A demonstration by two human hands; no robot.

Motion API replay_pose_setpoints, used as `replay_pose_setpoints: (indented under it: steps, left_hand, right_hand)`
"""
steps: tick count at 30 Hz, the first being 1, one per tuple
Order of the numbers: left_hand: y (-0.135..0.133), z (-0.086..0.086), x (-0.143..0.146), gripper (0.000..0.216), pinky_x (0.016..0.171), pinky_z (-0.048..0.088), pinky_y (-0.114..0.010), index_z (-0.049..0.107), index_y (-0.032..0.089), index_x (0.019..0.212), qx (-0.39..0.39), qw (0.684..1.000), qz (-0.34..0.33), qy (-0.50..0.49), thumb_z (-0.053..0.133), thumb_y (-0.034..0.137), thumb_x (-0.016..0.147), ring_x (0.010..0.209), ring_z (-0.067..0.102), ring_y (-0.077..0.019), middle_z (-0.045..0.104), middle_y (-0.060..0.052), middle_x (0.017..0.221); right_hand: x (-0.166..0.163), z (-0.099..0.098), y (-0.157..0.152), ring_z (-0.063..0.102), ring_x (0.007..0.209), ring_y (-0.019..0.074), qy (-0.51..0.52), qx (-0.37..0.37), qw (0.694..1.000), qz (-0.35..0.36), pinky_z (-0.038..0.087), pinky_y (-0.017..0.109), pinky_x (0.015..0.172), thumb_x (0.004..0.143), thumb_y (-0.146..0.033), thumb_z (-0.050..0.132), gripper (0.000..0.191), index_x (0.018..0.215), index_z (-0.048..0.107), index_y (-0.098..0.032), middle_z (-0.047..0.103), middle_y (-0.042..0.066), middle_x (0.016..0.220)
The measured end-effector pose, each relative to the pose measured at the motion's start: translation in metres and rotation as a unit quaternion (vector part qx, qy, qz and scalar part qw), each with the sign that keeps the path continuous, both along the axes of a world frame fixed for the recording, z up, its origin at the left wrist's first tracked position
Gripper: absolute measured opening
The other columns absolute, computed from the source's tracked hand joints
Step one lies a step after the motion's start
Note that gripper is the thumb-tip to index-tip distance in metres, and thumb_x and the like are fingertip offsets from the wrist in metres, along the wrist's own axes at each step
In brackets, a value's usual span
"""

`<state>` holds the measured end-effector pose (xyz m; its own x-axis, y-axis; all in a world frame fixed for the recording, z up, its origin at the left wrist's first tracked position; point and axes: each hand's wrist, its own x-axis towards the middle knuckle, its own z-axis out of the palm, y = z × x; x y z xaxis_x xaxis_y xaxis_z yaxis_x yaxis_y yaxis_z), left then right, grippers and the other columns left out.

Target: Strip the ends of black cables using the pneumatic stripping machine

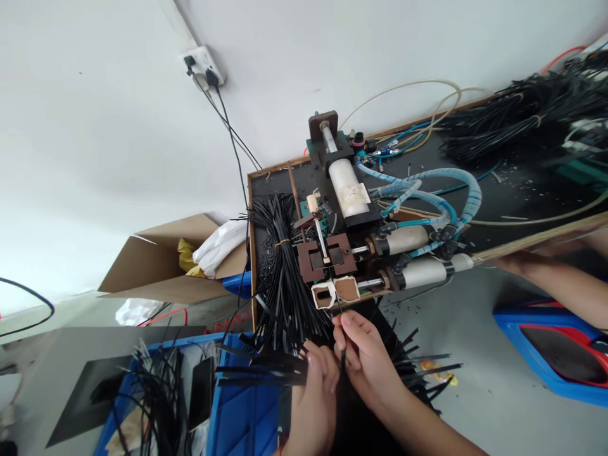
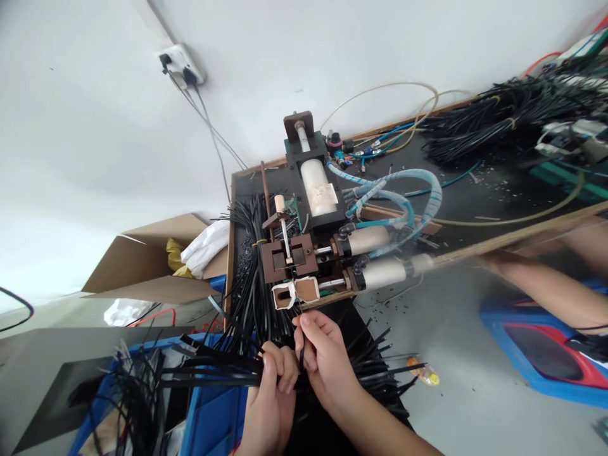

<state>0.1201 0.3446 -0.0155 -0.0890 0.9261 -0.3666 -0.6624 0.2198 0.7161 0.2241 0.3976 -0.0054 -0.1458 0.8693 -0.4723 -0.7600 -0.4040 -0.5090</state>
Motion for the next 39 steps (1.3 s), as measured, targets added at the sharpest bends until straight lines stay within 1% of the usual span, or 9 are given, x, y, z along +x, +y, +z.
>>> replay_pose_setpoints:
  steps: [6,9,11,15,19,21,27,34,39]
  left_hand:
    - [-0.004,-0.004,-0.003,0.039,0.059,0.043,-0.029,0.065,0.022,0.078,-0.013,0.999,0.048,0.009,0.083,0.053,0.093,0.054,0.036,-0.0138,0.039,0.007,0.056]
    - [-0.006,-0.001,-0.002,0.035,0.056,0.039,-0.026,0.065,0.022,0.087,-0.018,0.999,0.031,0.014,0.081,0.051,0.095,0.052,0.031,-0.0112,0.036,0.01,0.056]
    - [-0.008,0.001,-0.001,0.033,0.054,0.037,-0.023,0.062,0.023,0.096,-0.03,0.999,0.018,0.018,0.083,0.048,0.094,0.052,0.029,-0.0095,0.037,0.011,0.058]
    - [-0.012,0.005,0.001,0.037,0.053,0.035,-0.022,0.052,0.027,0.1,-0.033,0.999,0.0,0.03,0.084,0.047,0.094,0.051,0.031,-0.0086,0.044,0.012,0.061]
    - [-0.013,0.007,0.002,0.034,0.051,0.033,-0.022,0.046,0.029,0.101,-0.006,0.999,-0.022,0.045,0.076,0.043,0.101,0.049,0.031,-0.0086,0.046,0.013,0.059]
    - [-0.013,0.007,0.002,0.029,0.051,0.032,-0.022,0.046,0.029,0.101,0.013,0.998,-0.034,0.058,0.072,0.041,0.104,0.048,0.032,-0.0087,0.048,0.013,0.057]
    - [-0.014,0.003,0.003,0.029,0.049,0.03,-0.02,0.05,0.027,0.097,0.045,0.996,-0.064,0.032,0.074,0.043,0.102,0.046,0.03,-0.0078,0.045,0.012,0.054]
    - [-0.013,0.0,-0.002,0.022,0.048,0.03,-0.021,0.067,0.025,0.104,0.101,0.99,-0.079,0.058,0.075,0.044,0.1,0.05,0.037,-0.0054,0.06,0.002,0.082]
    - [-0.013,0.004,0.003,0.036,0.047,0.028,-0.025,0.077,0.024,0.092,0.119,0.989,-0.065,0.061,0.078,0.06,0.092,0.06,0.05,-0.0101,0.054,-0.006,0.107]
  right_hand:
    - [0.001,-0.006,-0.004,0.027,0.04,0.0035,-0.097,0.033,0.995,-0.004,0.018,0.021,0.043,0.078,-0.063,0.09,0.049,0.081,0.073,-0.017,0.053,-0.008,0.055]
    - [0.01,-0.009,-0.006,0.045,0.048,0.0108,-0.257,0.107,0.959,0.046,0.032,0.023,0.047,0.092,-0.062,0.074,0.044,0.084,0.073,-0.019,0.054,-0.005,0.055]
    - [0.023,-0.009,-0.004,0.061,0.06,0.016,-0.428,0.176,0.875,0.143,0.045,0.027,0.061,0.103,-0.049,0.061,0.036,0.086,0.074,-0.02,0.065,-0.001,0.064]
    - [0.055,-0.01,0.0,0.077,0.089,0.0303,-0.704,0.148,0.589,0.369,0.052,0.038,0.079,0.101,-0.023,0.065,0.023,0.082,0.076,-0.02,0.08,0.011,0.089]
    - [0.075,-0.002,0.001,0.078,0.088,0.0428,-0.773,0.052,0.514,0.367,0.052,0.046,0.073,0.095,-0.016,0.069,0.009,0.091,0.076,-0.013,0.079,0.023,0.097]
    - [0.074,0.009,0.0,0.076,0.088,0.0377,-0.784,0.064,0.54,0.301,0.053,0.045,0.075,0.102,-0.023,0.062,0.015,0.103,0.075,-0.015,0.078,0.02,0.104]
    - [0.042,0.04,-0.003,0.07,0.091,0.0237,-0.43,0.318,0.826,0.18,0.054,0.034,0.079,0.108,-0.035,0.053,0.028,0.103,0.078,-0.023,0.073,0.008,0.102]
    - [0.016,0.015,-0.006,0.035,0.044,0.0068,-0.151,0.208,0.96,0.106,0.024,0.025,0.045,0.1,-0.047,0.072,0.035,0.079,0.075,-0.018,0.064,0.0,0.07]
    - [0.02,0.01,-0.004,0.024,0.038,0.0024,0.027,0.113,0.99,0.074,0.016,0.02,0.042,0.094,-0.043,0.081,0.033,0.077,0.071,-0.016,0.056,-0.006,0.055]
